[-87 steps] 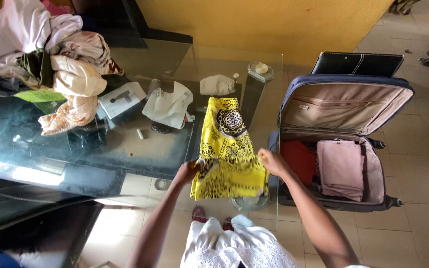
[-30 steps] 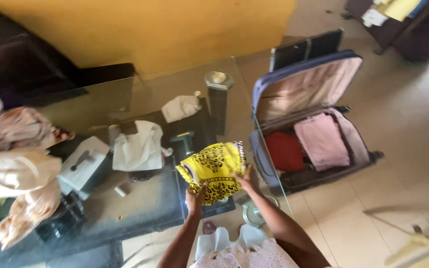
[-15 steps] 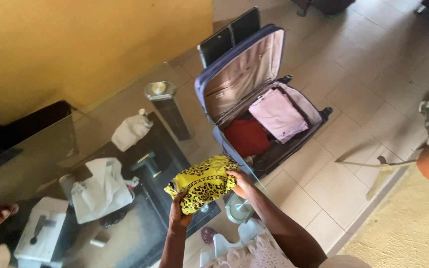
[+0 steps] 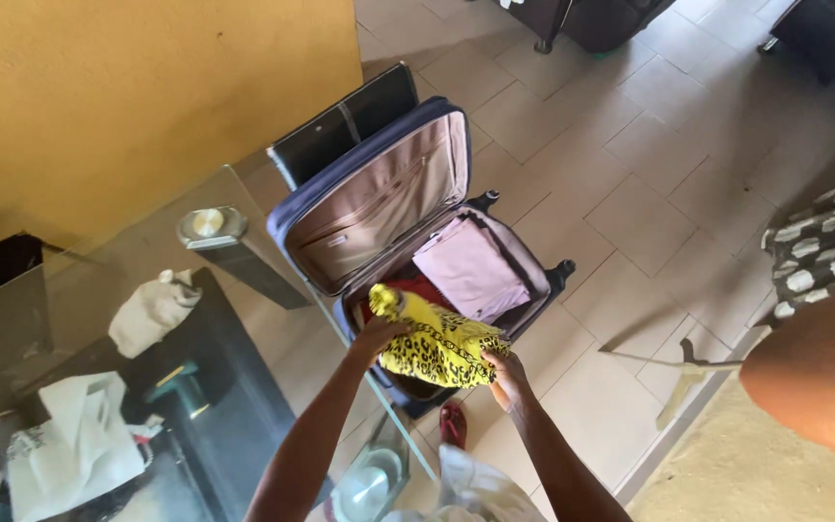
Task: The person is folding several pieces of clothing on a glass table and packing them into an open suitcase on the floor.
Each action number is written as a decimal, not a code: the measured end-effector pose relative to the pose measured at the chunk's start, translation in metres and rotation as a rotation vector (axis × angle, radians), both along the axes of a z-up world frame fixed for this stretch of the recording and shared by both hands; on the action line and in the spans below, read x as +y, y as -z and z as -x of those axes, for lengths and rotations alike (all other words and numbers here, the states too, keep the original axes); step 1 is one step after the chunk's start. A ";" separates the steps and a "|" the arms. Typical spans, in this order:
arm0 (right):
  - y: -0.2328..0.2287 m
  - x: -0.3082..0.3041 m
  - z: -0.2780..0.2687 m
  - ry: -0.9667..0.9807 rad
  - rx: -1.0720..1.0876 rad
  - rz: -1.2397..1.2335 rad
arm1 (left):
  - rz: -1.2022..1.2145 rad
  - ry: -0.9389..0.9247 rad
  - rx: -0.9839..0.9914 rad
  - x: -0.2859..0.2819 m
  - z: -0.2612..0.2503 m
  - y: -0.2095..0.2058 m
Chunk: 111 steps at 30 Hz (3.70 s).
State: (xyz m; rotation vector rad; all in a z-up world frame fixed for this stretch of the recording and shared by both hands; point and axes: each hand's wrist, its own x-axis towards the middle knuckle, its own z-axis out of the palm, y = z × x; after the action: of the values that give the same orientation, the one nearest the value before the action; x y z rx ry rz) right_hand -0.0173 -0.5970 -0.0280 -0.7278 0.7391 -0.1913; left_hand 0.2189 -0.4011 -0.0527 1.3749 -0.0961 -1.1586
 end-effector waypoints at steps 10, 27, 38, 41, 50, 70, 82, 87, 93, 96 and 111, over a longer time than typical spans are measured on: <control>0.074 -0.101 -0.051 -0.152 0.351 0.548 | -0.594 0.587 -0.961 -0.232 -0.079 0.019; 0.104 -0.145 -0.105 -0.418 0.162 0.421 | -0.731 0.141 -0.855 -0.168 -0.029 -0.005; -0.003 0.024 -0.179 -0.590 -0.127 0.621 | -0.656 -0.438 -1.240 0.047 -0.026 -0.044; -0.032 0.099 -0.166 -0.690 -0.201 0.591 | -0.648 -0.559 -1.221 0.132 0.010 -0.061; -0.050 0.314 -0.091 -1.017 -0.294 0.512 | -0.828 -0.757 -0.940 0.353 0.150 -0.071; -0.057 0.513 -0.131 -1.545 -0.326 0.538 | -0.883 -1.110 -0.566 0.544 0.250 -0.071; -0.021 0.655 -0.162 -1.481 -0.283 0.490 | -0.851 -1.218 -0.702 0.713 0.183 -0.080; -0.040 0.724 -0.152 -1.452 -0.282 0.479 | -1.032 -1.351 -0.966 0.827 0.122 -0.115; -0.061 0.744 -0.138 -1.408 -0.265 0.500 | -1.448 -1.202 -1.265 0.945 0.043 -0.166; -0.058 0.740 -0.135 -1.396 -0.224 0.564 | -1.512 -1.063 -1.076 0.966 0.032 -0.157; -0.165 0.769 -0.151 -1.258 -0.375 0.181 | 0.320 -1.009 -0.810 0.821 0.141 -0.302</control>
State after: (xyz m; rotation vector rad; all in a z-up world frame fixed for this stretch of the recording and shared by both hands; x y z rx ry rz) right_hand 0.1335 0.1716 0.1372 -1.1654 -0.1799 0.7441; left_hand 0.0775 0.4195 0.2494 1.2599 -0.1310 0.2693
